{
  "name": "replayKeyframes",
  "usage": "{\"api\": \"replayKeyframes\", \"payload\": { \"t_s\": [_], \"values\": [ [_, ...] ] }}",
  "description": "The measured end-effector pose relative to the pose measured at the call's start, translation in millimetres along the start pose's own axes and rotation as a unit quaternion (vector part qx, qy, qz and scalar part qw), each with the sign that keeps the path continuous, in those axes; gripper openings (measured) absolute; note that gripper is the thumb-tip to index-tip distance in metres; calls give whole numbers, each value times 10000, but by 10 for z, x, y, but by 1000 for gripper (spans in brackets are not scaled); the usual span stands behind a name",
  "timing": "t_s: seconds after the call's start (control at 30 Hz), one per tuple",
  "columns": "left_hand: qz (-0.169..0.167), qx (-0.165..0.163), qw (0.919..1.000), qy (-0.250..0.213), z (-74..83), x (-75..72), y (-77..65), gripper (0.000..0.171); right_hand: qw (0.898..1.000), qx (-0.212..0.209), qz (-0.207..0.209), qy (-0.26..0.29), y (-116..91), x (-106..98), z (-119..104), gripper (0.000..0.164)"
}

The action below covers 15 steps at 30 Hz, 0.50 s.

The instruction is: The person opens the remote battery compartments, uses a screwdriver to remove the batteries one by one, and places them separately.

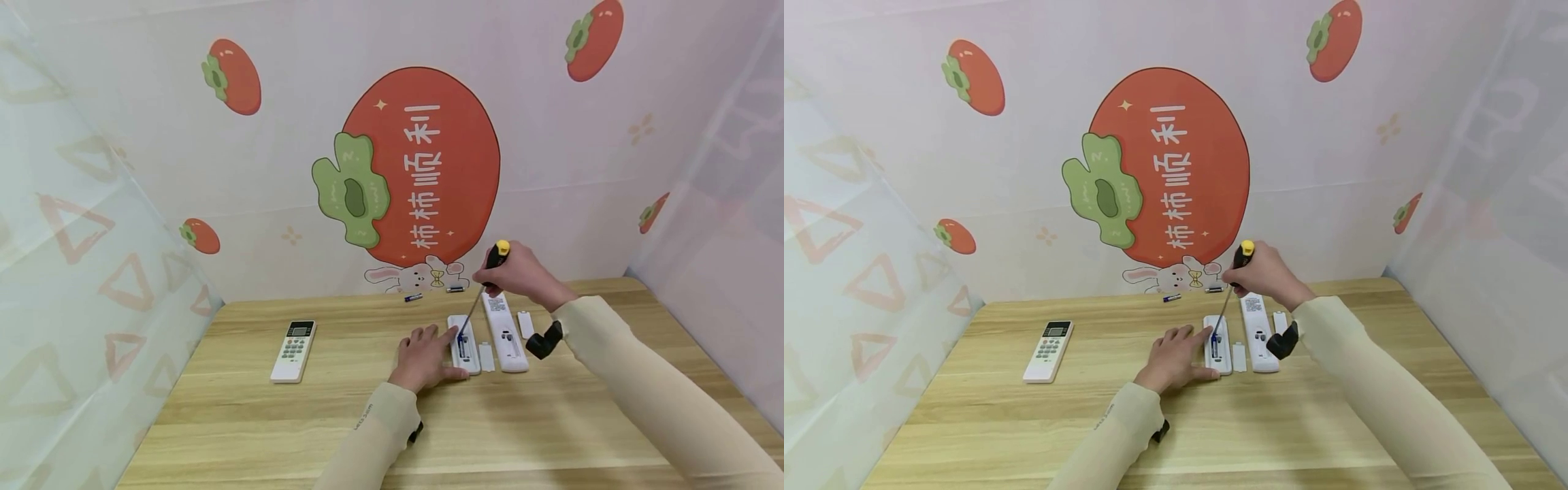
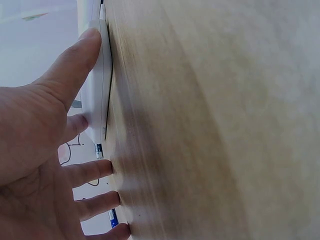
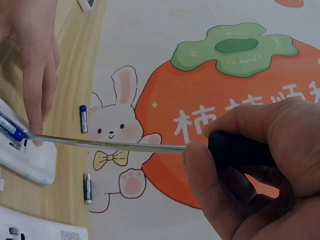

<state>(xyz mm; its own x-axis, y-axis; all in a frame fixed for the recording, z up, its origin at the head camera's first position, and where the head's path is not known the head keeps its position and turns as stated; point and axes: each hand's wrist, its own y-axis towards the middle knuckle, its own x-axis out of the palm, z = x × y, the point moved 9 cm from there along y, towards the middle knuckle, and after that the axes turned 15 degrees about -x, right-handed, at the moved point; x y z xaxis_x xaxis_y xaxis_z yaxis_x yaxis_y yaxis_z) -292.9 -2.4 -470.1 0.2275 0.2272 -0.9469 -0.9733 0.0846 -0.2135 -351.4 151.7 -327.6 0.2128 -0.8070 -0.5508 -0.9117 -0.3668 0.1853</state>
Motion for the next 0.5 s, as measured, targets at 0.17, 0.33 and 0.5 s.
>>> {"api": "replayKeyframes", "payload": {
  "t_s": [0.17, 0.33, 0.5],
  "values": [
    [14, -13, 10000, -27, 9, -15, -9, 89, 9996, 60, -100, -255, 59, 57, -73, 19],
    [-24, -65, 9999, -108, 7, -3, -6, 88, 9990, 92, -177, -409, 95, 83, -102, 20],
    [-27, -86, 9999, -135, 12, -6, -12, 88, 9989, 91, -233, -389, 130, 98, -106, 22]
  ]
}}
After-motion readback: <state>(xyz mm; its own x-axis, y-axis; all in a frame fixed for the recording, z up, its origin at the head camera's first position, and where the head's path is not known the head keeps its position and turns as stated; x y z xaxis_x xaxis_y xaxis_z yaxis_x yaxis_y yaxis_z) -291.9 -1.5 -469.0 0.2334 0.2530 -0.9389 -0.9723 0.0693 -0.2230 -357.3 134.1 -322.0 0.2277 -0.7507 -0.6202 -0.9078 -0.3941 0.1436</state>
